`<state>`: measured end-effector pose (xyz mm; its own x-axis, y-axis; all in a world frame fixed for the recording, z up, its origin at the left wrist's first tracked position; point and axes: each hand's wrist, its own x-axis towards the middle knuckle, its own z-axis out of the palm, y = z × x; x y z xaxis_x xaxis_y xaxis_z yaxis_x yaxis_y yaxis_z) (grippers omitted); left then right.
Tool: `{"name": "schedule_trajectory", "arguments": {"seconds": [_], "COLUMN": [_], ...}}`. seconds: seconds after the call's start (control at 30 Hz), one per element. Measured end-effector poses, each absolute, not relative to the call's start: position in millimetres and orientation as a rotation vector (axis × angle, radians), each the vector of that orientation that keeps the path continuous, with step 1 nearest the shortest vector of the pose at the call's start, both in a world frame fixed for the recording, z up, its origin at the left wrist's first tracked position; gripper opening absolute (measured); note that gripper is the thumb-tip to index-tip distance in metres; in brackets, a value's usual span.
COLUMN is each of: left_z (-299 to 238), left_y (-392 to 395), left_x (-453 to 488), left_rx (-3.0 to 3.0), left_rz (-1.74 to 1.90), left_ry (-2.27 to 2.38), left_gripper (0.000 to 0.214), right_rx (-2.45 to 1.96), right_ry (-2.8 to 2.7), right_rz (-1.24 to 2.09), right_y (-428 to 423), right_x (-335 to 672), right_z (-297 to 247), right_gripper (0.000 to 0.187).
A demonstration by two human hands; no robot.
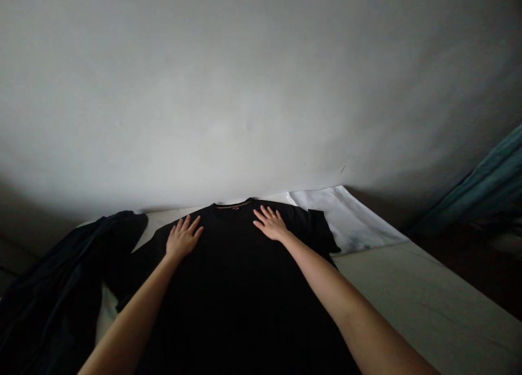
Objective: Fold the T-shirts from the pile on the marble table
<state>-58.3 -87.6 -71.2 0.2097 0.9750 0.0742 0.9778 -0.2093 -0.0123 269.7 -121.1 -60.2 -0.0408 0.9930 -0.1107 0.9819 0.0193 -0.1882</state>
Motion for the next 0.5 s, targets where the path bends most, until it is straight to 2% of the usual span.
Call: {"name": "schedule_trajectory", "arguments": {"seconds": [0.17, 0.27, 0.33, 0.43, 0.5], "left_z": [-39, -35, -43, -62, -71], "left_y": [-88, -129, -166, -217, -238], "left_x": [-63, -7, 28, 41, 19], "left_rx": [-2.32, -2.265, -2.361, -2.487, -2.491], "left_rz": [0.089, -0.049, -0.221, -0.278, -0.269], "left_ry": [-2.011, -1.99, -1.899, -1.777, -1.756], "left_gripper": [0.055, 0.055, 0.056, 0.054, 0.054], "right_rx": [-2.455, -2.213, -2.002, -1.917, -1.877], "right_ry": [-1.859, -1.898, -2.086, -2.189, -2.203], "right_rz": [0.234, 0.081, 0.149, 0.257, 0.227], "right_y": [-128, -152, -179, -226, -256], "right_x": [289, 228, 183, 153, 167], "right_z": [-34, -33, -40, -55, -62], "right_gripper": [0.07, 0.06, 0.051, 0.051, 0.054]}}
